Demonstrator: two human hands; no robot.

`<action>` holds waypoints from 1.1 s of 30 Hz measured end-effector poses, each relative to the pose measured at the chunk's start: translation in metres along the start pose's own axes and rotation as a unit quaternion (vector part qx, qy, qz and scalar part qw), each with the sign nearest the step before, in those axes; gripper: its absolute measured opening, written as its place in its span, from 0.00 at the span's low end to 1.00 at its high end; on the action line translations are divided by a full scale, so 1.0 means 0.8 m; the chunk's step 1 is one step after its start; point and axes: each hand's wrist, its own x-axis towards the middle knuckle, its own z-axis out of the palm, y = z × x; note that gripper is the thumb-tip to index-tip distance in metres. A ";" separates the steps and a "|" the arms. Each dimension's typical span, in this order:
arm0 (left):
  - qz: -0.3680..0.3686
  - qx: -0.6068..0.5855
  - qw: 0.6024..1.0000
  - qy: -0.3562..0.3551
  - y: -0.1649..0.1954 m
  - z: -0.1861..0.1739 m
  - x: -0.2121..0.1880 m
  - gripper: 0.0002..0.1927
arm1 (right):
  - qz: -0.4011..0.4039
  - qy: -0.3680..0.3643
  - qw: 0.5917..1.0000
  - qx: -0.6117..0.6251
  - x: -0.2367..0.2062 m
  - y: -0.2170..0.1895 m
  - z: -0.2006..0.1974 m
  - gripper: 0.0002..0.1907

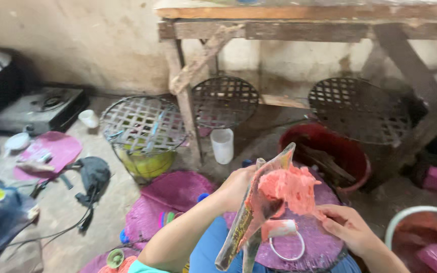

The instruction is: The person sits on the floor and makes pink lacy decorative discs. They scoop pink paste from a basin, pack it into a cylinder on a wooden hand press, press the paste onto a round tray to form a disc, peel it off with a ring, and arrange finished discs on trays.

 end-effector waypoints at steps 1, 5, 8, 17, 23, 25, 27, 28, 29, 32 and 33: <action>-0.047 0.012 0.999 0.000 -0.006 -0.016 -0.012 0.27 | -0.125 -0.046 0.981 -0.143 0.015 -0.032 0.006 0.21; -0.021 0.143 0.989 -0.005 -0.006 -0.051 -0.052 0.21 | -0.035 -0.021 0.770 -0.637 0.045 -0.189 0.014 0.29; -0.073 0.130 0.989 0.003 -0.003 -0.051 -0.062 0.20 | -0.142 -0.028 0.637 -0.757 0.062 -0.263 0.060 0.29; -0.162 0.054 0.983 0.069 -0.072 -0.070 -0.085 0.24 | -0.508 0.034 0.328 -0.796 0.065 -0.270 0.202 0.15; -0.217 0.080 0.967 0.104 -0.085 -0.105 -0.108 0.27 | -0.365 0.151 0.649 -0.650 0.075 -0.283 0.142 0.16; -0.137 0.095 0.979 0.118 -0.075 -0.102 -0.109 0.26 | -0.345 0.113 0.604 -0.709 0.084 -0.274 0.141 0.16; -0.124 0.091 0.980 0.125 -0.063 -0.100 -0.112 0.24 | -0.348 0.085 0.583 -0.729 0.091 -0.269 0.148 0.16; -0.114 0.091 0.981 0.131 -0.058 -0.100 -0.112 0.23 | -0.364 0.075 0.584 -0.721 0.093 -0.270 0.154 0.16; -0.137 0.106 0.978 0.115 -0.053 -0.099 -0.111 0.22 | -0.380 0.064 0.586 -0.712 0.094 -0.273 0.161 0.15; -0.176 0.114 0.974 0.089 -0.044 -0.091 -0.110 0.21 | -0.387 0.011 0.564 -0.729 0.104 -0.272 0.203 0.15; -0.163 0.096 0.976 0.106 -0.044 -0.089 -0.108 0.21 | -0.401 0.012 0.536 -0.743 0.104 -0.268 0.221 0.14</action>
